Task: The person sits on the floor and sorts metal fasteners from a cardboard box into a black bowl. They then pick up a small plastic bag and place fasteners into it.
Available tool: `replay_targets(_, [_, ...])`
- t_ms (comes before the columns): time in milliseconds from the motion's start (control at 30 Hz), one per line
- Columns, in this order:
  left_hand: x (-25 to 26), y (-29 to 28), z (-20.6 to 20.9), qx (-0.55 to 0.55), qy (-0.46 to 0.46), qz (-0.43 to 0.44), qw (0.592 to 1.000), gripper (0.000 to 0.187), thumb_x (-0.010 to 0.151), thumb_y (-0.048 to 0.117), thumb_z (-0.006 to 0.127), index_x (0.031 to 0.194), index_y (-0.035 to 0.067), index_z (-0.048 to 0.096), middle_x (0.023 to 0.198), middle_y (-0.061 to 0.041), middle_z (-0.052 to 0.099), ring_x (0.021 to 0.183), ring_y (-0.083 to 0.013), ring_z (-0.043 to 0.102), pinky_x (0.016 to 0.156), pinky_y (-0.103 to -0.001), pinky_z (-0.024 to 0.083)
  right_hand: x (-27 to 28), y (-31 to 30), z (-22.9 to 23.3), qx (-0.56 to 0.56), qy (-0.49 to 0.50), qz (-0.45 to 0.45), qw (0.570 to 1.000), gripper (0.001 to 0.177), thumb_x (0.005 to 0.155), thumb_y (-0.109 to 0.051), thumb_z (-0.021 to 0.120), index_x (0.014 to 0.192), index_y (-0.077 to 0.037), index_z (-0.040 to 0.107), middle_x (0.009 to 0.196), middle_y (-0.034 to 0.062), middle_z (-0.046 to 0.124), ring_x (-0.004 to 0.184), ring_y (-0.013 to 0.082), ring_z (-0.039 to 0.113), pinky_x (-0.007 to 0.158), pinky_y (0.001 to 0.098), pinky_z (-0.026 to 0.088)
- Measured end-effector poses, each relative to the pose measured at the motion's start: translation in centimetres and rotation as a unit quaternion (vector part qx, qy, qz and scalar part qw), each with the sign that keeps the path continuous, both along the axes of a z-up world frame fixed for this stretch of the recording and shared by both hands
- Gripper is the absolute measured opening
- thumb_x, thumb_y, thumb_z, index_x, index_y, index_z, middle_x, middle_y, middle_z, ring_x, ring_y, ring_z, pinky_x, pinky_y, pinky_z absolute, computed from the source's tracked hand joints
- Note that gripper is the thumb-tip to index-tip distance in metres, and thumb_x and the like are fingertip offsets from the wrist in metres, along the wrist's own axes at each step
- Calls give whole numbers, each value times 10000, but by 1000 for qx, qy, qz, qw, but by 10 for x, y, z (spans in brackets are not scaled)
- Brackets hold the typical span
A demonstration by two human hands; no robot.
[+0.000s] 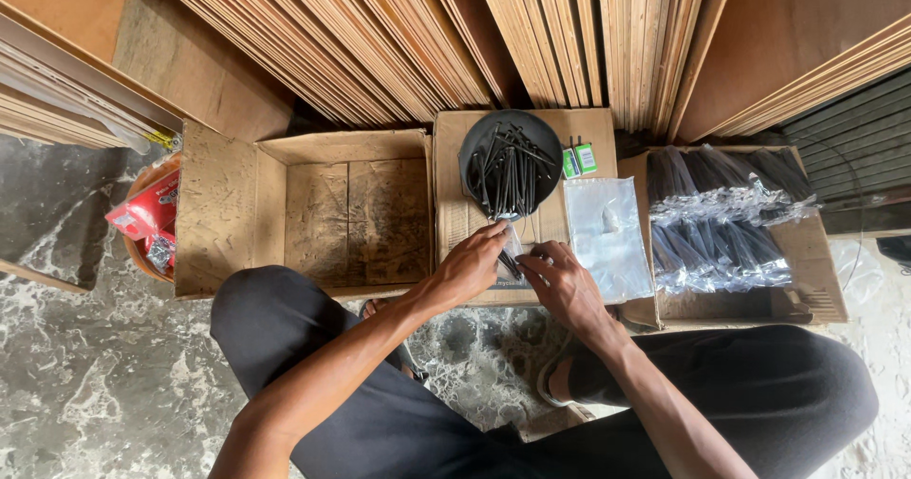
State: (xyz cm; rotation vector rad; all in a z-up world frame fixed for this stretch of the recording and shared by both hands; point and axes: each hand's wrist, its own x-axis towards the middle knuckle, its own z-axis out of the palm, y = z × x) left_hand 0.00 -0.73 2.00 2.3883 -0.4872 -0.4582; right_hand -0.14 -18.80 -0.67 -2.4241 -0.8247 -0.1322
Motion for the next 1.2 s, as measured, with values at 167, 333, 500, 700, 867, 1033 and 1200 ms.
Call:
replay_targets(167, [2, 0, -3, -4, 0, 7, 1000, 392, 793, -137, 457, 1185, -132, 469, 1235, -242, 513, 1250, -293, 424, 965, -327, 429, 0, 6, 10, -75, 48, 25, 996, 200, 890, -271, 528, 916, -147, 683, 887, 82, 571, 789, 187, 586, 627, 265, 511])
replay_targets(333, [-2, 2, 2, 32, 31, 0, 999, 462, 782, -170, 419, 1236, -93, 451, 1276, -228, 490, 1237, -309, 439, 893, -342, 479, 12, -2, -1, -25, 93, -69, 993, 167, 891, -207, 551, 921, -98, 675, 894, 95, 595, 791, 252, 621, 597, 339, 544])
replay_targets(500, [-1, -2, -20, 43, 25, -12, 999, 462, 774, -175, 419, 1225, -86, 463, 1254, -235, 504, 1208, -315, 465, 863, -323, 493, 26, -4, -12, 61, 182, -108, 975, 156, 867, -217, 611, 889, -76, 676, 905, 102, 628, 786, 291, 654, 629, 339, 551])
replay_targets(700, [2, -4, -17, 14, 24, 23, 999, 413, 786, -154, 450, 1196, -110, 476, 1228, -237, 525, 1206, -308, 474, 905, -334, 473, 45, -3, -32, 116, 235, -135, 956, 187, 859, -117, 575, 1034, -72, 623, 910, 157, 638, 835, 342, 652, 652, 399, 545])
replay_targets(867, [2, -5, -37, -11, 2, 9, 1000, 379, 767, -160, 493, 1144, -126, 520, 1181, -230, 562, 1197, -305, 481, 933, -335, 456, 47, 9, -34, 47, 162, -99, 981, 356, 832, -141, 627, 1181, -80, 592, 848, 171, 593, 752, 309, 635, 623, 414, 549])
replay_targets(1033, [2, -5, -23, -22, 3, 0, 1000, 380, 762, -150, 490, 1141, -132, 516, 1172, -239, 561, 1190, -301, 484, 946, -338, 442, 50, 18, -54, -43, 81, -118, 989, 304, 860, -252, 607, 1137, -128, 618, 811, 111, 543, 764, 278, 594, 590, 412, 542])
replay_targets(1200, [3, -6, -39, -24, -9, -21, 999, 375, 766, -144, 490, 1139, -126, 523, 1135, -231, 584, 1192, -286, 486, 978, -311, 409, 54, 23, -44, -70, -43, -128, 988, 147, 883, -184, 568, 981, -173, 677, 754, 24, 529, 689, 166, 551, 497, 301, 539])
